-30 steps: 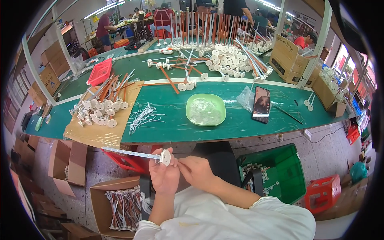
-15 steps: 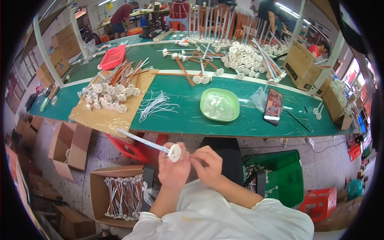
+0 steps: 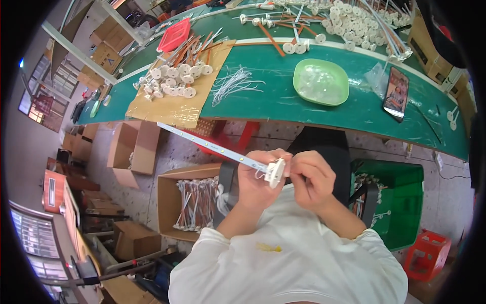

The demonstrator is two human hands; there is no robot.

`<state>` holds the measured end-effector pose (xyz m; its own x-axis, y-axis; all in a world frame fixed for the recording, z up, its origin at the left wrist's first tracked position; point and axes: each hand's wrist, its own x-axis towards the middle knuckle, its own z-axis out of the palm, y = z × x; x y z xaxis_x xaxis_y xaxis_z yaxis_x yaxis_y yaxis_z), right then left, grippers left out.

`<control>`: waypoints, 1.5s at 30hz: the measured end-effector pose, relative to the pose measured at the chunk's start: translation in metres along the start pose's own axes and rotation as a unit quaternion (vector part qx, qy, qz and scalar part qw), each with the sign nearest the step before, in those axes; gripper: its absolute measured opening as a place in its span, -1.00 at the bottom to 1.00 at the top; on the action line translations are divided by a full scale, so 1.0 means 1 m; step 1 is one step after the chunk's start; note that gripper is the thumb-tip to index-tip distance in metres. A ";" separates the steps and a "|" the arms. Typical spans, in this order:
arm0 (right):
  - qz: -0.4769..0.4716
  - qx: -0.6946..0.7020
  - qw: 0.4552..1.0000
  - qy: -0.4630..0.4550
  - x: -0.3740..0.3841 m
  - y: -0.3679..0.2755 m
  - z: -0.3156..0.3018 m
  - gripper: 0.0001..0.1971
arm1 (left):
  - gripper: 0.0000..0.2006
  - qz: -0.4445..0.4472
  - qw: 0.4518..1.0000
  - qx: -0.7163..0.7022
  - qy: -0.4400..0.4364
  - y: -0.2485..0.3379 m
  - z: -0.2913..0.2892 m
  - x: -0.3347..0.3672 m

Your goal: Manually attaching circular bases and threading wires onto LED strips at a factory workbench.

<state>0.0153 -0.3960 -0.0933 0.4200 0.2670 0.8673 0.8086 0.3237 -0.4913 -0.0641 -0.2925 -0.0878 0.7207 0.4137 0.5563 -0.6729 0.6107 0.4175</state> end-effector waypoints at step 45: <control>0.025 0.029 0.999 0.021 -0.005 0.009 -0.044 -0.82 | -0.36 -0.128 0.975 0.179 -0.037 -0.026 -0.020 0.001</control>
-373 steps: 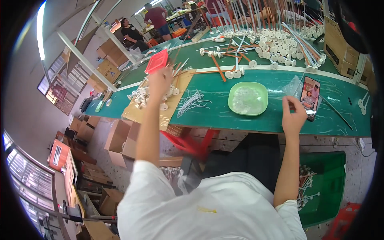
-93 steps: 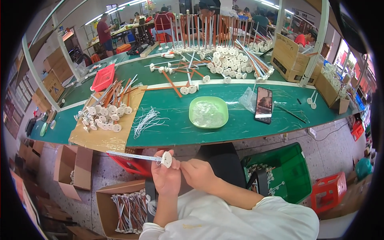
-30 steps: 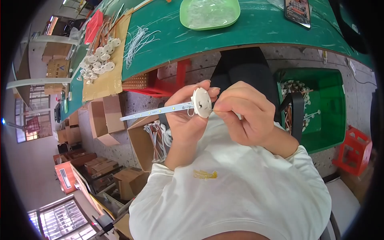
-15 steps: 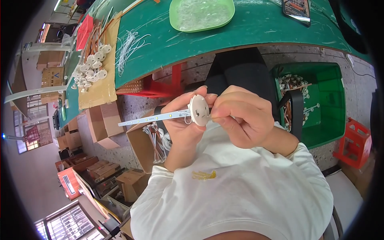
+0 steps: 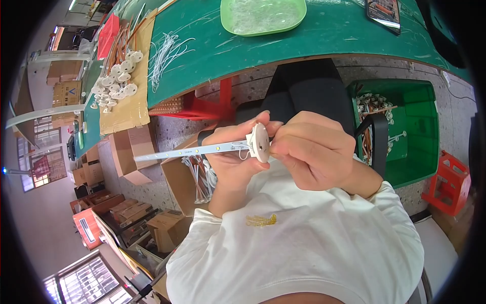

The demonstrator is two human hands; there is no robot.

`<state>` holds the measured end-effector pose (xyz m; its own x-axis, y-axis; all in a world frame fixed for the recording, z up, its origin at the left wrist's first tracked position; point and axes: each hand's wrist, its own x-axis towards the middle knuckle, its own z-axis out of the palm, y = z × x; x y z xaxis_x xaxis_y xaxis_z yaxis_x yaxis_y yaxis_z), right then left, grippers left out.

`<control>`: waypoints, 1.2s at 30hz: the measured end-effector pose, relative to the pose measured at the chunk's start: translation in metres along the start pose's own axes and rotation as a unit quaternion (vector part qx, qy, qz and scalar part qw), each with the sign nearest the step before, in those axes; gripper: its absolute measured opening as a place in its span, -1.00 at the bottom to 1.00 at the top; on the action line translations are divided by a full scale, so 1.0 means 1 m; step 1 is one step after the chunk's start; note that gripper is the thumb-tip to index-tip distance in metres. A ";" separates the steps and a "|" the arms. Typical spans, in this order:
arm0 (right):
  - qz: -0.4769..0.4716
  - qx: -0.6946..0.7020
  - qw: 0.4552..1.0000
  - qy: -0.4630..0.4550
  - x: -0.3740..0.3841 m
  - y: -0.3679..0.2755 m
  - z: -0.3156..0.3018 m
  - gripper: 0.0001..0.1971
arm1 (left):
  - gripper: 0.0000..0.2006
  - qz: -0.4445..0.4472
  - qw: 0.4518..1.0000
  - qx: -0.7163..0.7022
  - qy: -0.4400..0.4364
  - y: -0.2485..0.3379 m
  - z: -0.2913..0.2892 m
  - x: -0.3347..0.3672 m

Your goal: Manually attaching circular bases and threading wires onto LED strips at a factory workbench.

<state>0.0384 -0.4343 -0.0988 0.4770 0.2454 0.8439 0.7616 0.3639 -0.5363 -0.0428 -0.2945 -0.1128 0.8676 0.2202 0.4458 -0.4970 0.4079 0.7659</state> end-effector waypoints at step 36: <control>0.200 -0.346 0.916 -0.011 -0.059 0.147 -0.067 -0.75 | -0.56 -0.253 0.294 0.919 0.069 0.261 -0.283 0.228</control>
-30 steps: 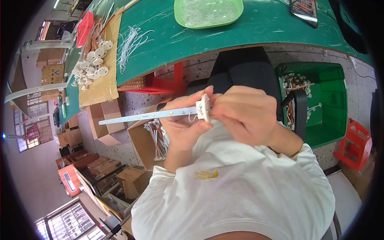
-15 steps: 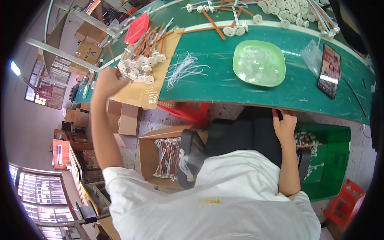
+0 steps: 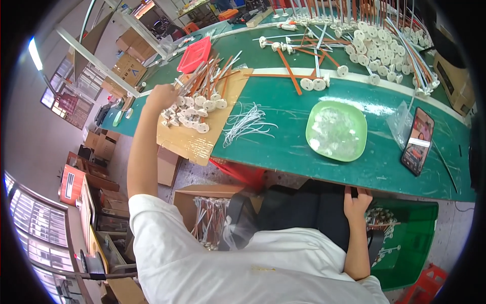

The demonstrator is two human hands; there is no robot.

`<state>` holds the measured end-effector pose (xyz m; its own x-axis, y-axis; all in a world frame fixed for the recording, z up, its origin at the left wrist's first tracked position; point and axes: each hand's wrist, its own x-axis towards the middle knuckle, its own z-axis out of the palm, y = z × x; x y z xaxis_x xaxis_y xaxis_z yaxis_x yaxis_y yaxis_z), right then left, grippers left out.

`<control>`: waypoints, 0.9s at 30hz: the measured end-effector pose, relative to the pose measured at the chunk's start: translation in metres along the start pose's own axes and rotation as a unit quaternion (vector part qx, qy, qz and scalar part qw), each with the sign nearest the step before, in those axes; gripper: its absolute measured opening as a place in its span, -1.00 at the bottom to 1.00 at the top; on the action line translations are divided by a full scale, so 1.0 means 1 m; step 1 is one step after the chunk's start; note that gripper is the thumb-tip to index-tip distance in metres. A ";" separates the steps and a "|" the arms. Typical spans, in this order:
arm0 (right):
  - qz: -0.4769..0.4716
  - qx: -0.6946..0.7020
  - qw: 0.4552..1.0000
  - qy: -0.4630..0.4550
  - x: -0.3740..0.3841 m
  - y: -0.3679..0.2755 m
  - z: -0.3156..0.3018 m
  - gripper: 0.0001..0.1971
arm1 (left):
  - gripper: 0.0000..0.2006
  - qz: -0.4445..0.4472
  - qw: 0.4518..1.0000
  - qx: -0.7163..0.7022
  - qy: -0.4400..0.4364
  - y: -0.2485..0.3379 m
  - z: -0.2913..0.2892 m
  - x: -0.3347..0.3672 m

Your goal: Manually attaching circular bases and threading wires onto LED strips at a factory workbench.

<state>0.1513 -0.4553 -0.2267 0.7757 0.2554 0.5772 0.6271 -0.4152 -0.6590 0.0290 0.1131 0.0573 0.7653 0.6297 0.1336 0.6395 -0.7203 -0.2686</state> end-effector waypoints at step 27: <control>-0.019 0.023 1.000 0.004 -0.003 0.008 0.004 -0.68 | -0.63 0.277 0.945 0.009 0.173 0.213 -0.006 0.027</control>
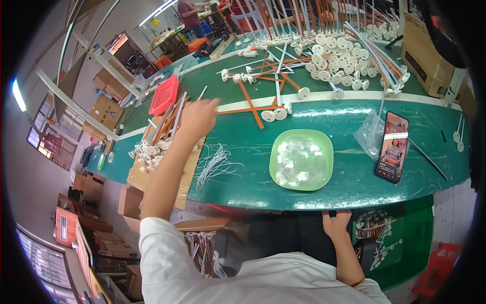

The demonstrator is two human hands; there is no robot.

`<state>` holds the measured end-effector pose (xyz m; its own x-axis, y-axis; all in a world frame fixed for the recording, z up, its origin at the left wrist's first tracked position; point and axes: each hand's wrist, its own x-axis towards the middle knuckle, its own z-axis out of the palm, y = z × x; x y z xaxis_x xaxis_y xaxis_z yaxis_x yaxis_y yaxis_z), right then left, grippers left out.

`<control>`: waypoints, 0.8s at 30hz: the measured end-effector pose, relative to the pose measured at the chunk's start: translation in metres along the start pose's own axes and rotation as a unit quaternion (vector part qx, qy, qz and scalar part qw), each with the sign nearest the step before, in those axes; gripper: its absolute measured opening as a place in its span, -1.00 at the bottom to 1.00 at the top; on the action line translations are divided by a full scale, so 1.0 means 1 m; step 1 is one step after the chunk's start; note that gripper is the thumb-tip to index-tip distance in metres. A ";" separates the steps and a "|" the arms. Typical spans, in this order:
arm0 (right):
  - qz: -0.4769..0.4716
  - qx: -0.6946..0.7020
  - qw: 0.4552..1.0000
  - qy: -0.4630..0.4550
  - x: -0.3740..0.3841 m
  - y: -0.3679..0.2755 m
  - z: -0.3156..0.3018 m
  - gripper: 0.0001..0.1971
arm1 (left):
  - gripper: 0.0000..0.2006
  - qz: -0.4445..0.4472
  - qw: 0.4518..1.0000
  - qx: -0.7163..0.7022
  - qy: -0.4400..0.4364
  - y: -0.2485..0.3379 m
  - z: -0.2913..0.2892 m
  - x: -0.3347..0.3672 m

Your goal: Manually attaching circular bases and threading wires onto LED strips at a factory workbench.

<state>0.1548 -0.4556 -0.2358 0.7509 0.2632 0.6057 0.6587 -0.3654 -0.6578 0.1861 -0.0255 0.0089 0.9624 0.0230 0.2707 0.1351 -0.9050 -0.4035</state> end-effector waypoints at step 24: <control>-0.008 0.016 0.999 0.032 0.002 -0.014 -0.014 -0.78 | -0.86 -0.031 0.922 -0.248 0.296 0.011 -0.007 0.065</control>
<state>0.1466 -0.4622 -0.2193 0.7366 0.2104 0.6427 0.6721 -0.3332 -0.6612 0.2488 -0.0367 0.0281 0.6396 -0.0221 0.7684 -0.0809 -0.9960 0.0388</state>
